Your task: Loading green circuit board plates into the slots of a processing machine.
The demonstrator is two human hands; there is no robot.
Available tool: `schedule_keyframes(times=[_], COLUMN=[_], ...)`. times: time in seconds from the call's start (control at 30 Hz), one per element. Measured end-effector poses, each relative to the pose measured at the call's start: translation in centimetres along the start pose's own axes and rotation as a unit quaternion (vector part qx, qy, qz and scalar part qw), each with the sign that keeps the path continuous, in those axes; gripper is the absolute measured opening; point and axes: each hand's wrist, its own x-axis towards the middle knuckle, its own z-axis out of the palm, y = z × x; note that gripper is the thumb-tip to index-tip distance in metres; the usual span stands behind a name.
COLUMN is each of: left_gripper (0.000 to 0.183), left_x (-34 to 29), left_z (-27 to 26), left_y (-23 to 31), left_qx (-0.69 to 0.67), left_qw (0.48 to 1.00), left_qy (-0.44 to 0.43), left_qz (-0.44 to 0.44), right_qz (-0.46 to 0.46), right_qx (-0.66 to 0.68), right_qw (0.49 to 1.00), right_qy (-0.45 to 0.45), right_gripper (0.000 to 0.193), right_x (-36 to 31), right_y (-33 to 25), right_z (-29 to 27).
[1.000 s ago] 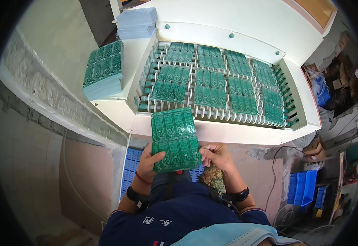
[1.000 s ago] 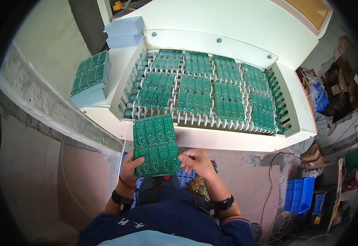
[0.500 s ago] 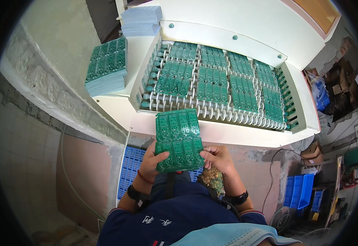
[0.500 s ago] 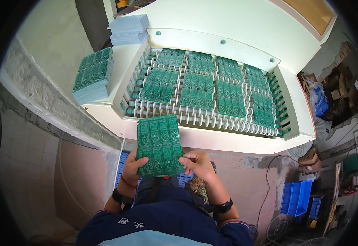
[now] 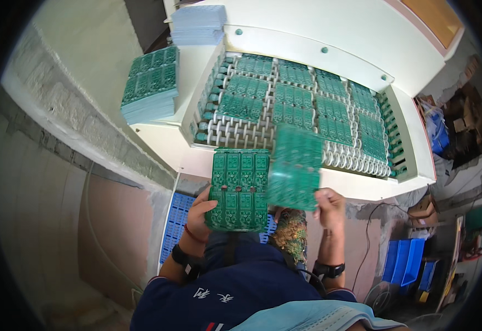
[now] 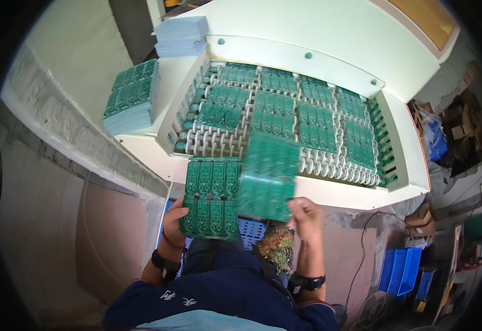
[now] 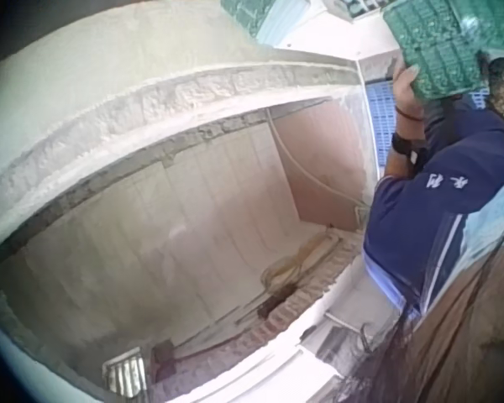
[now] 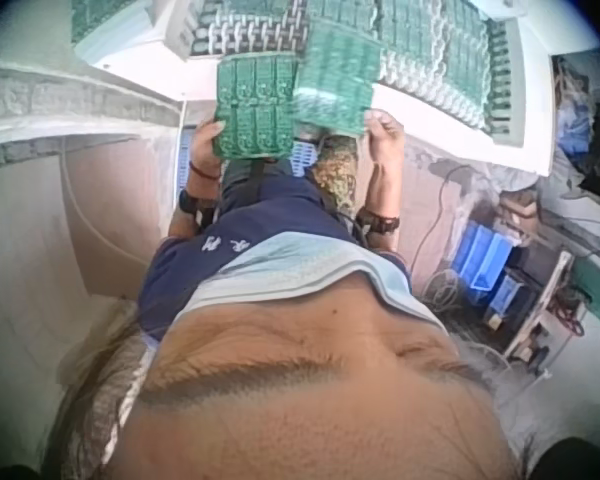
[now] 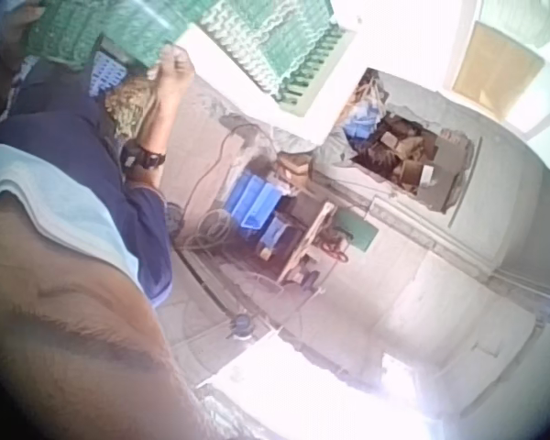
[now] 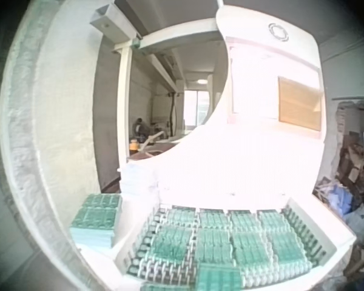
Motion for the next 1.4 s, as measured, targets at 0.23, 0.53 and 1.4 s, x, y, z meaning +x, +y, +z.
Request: schedule_keyframes(times=[0.23, 0.53, 1.4], left_gripper=[0.058, 0.052, 0.044], left_x=[-0.9, -2.0, 1.0], left_z=[-1.5, -1.5, 1.2], left_y=[1.3, 1.6, -0.4], left_qx=[0.019, 0.029, 0.035], left_qw=[0.999, 0.999, 0.999], left_qy=[0.026, 0.027, -0.013], left_qz=[0.016, 0.027, 0.002], right_qz=[-0.038, 0.036, -0.052], right_qx=[-0.002, -0.019, -0.204], right_qw=[0.997, 0.994, 0.975], right_qy=[0.062, -0.101, 0.073], right_gripper=[0.016, 0.018, 0.023], right_x=[1.3, 4.3, -0.1], right_y=[0.2, 2.4, -1.6], right_z=[-1.5, 10.6, 2.3])
